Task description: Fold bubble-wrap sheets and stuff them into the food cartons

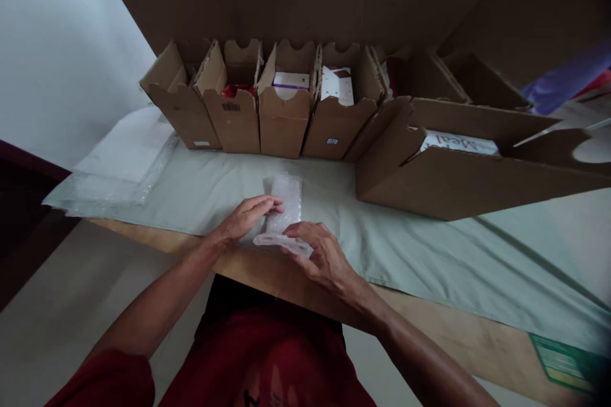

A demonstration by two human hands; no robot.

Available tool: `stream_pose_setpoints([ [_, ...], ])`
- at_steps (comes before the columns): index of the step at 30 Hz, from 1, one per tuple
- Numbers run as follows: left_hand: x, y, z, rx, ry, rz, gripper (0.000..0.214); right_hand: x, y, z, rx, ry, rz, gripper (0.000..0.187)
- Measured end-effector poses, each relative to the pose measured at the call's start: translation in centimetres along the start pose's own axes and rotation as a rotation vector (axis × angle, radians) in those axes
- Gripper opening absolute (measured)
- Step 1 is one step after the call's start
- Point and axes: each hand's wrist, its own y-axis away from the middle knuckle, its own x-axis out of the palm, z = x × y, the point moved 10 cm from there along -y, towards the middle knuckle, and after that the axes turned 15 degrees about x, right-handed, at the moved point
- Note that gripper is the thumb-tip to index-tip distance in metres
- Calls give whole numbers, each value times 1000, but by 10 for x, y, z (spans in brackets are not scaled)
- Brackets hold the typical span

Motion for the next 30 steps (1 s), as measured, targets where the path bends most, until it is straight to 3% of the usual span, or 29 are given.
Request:
stream_pose_setpoints([
  [4,5,0,-5,3,-92,81,41,7,1,-12,136,-1,40,35],
  [7,1,-1,-10,49,-70,37,47,11,-14,-38,300,-49,81,42],
  [12,-1,3,-8,102,-102,-17,50,17,-46,-54,404,188,165,32],
  [17,-9,3,-5,122,-393,-175,36,11,-51,-49,437,329,113,19],
  [18,-8,2,-6,127,-460,-183,34,5,-47,-47,425,367,55,15],
  [20,-7,-1,-9,122,-573,-175,35,-12,-33,-30,304,470,-141,25],
  [22,-5,-4,-12,111,-658,-139,37,-23,-10,-2,62,579,-335,33],
  [23,-4,-5,-13,105,-693,-115,38,-20,2,10,-68,621,-372,33],
  [26,-1,-9,-13,81,-760,-38,39,7,17,17,-289,700,-238,40],
  [30,-1,-15,-8,28,-797,19,37,33,-4,-4,-280,729,-67,53],
])
